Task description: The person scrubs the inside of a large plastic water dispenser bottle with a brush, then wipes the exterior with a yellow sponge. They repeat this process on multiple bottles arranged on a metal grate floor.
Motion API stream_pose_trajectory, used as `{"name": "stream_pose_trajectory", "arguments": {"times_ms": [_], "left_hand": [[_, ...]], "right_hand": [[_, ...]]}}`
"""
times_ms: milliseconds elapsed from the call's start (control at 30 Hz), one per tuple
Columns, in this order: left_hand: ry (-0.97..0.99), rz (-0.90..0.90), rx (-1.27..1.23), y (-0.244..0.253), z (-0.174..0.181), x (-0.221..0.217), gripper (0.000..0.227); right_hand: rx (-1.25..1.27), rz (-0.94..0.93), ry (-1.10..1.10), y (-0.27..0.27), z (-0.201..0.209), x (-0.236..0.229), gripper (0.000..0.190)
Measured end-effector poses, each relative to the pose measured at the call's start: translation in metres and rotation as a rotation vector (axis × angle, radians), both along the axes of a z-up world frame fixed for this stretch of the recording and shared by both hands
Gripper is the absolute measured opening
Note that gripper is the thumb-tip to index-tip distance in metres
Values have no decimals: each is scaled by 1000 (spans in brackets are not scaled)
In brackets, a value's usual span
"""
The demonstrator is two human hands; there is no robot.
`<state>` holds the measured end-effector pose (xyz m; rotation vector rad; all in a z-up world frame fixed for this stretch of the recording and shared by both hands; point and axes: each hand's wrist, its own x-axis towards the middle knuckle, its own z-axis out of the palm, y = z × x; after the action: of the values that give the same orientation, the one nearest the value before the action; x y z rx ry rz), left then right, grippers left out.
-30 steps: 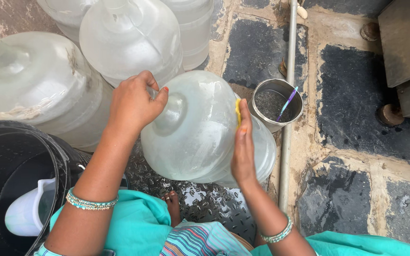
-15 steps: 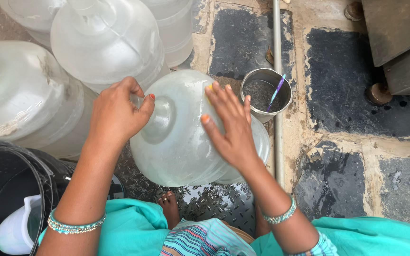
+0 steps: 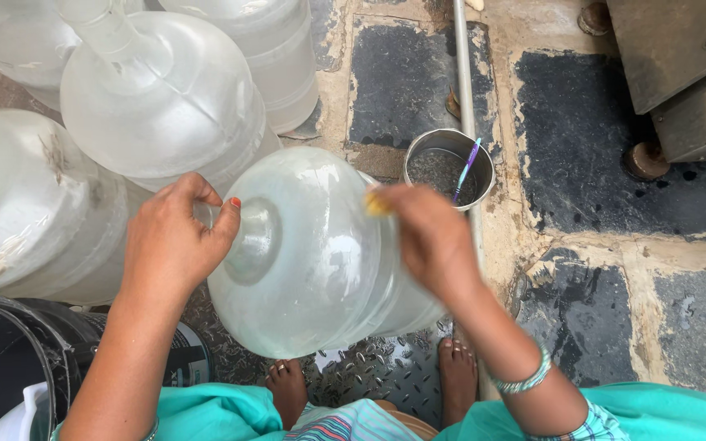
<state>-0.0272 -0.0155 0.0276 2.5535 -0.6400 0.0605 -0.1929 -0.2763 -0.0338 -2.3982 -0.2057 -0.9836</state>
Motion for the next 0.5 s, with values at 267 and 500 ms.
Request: {"name": "stream_pose_trajectory", "arguments": {"times_ms": [267,500], "left_hand": [[-13,-1,-20,-15,10,0,26],[75,34,49,-28,20,7,27]], "right_hand": [[141,-563,672,-186,-157,78,14],[-237,-732,862,-241,-273,135,39]]}}
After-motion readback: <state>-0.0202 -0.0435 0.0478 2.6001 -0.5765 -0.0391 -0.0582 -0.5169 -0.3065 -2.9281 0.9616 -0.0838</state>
